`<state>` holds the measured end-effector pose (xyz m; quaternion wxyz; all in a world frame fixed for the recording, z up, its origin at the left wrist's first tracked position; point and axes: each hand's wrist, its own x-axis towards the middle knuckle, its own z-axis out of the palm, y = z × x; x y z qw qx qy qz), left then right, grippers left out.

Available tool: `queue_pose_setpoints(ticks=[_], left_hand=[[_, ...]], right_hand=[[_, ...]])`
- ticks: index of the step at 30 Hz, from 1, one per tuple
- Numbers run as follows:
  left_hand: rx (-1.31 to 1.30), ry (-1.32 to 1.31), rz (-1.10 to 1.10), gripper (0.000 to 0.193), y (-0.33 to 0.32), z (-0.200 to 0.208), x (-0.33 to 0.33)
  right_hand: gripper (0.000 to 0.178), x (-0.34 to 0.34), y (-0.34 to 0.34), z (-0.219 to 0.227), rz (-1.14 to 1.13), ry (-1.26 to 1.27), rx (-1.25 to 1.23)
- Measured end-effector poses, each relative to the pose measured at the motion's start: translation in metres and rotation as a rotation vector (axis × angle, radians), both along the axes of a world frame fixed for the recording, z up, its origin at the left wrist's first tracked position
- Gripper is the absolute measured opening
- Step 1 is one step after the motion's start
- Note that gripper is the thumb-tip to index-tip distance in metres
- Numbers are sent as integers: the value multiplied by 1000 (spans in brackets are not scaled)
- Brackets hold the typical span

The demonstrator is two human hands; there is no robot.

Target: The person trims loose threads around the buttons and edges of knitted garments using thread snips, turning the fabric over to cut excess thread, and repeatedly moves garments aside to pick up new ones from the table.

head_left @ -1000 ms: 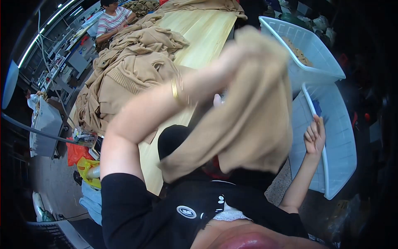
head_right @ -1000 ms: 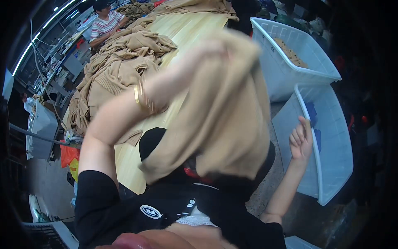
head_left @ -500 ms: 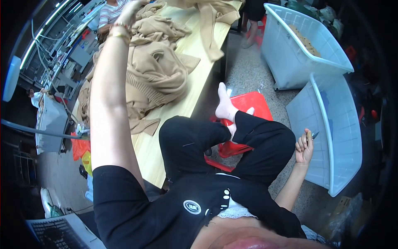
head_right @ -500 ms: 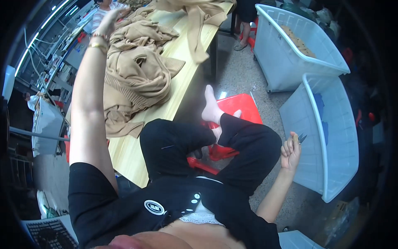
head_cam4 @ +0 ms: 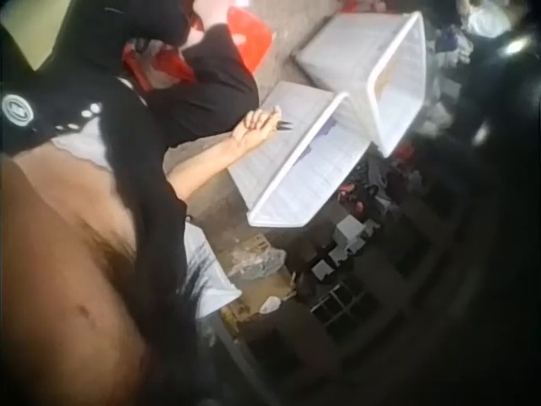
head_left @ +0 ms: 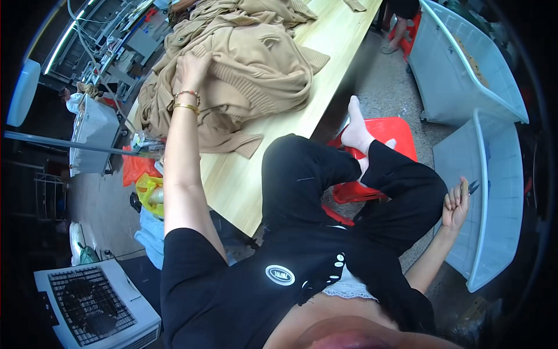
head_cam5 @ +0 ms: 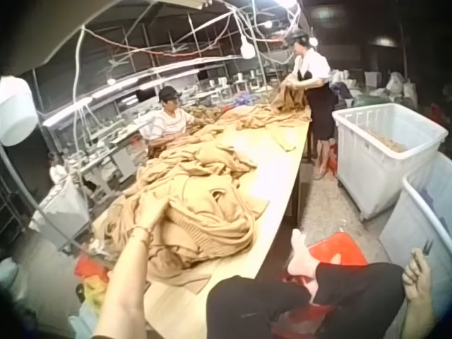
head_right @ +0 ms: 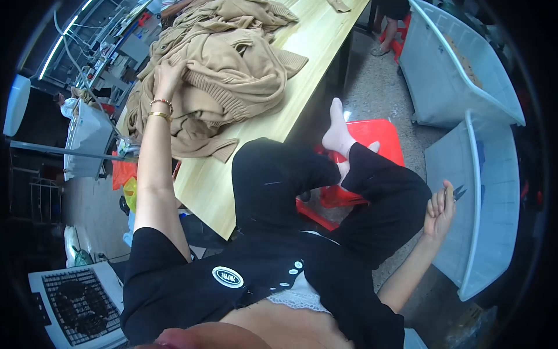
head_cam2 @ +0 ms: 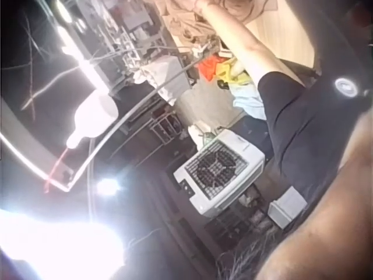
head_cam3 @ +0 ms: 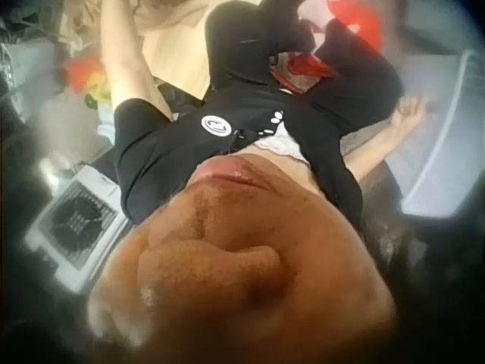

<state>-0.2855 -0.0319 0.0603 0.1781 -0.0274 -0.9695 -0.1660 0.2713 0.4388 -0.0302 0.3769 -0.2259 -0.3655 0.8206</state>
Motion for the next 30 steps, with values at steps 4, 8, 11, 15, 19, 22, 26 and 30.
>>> queue_pose_setpoints(ticks=[4,8,11,15,19,22,26,30], left_hand=[[196,56,-269,58,-48,16,-37],[245,-77,-11,64,-20,6,-14],[687,-151,-98,43,-38,0,-66],[1216,-235,-184,18,-7,8,-62],[1210,-143,-447,26,-58,30,-48],[1394,-242,-612,32,-31,45,-5],[672,-311,-622,23,-22,33,33],[675,-381,-383,34,-27,39,46]], right_hand=[[24,-26,-10,0,106,28,76],[24,-43,-28,17,112,-120,142],[22,-42,-31,19,124,-43,134],[22,-15,-31,19,82,-77,156],[23,-17,-24,11,106,-85,108],[23,-10,-18,4,32,-8,58],[25,-29,-18,4,135,32,94],[26,-46,-28,2,136,-10,109]])
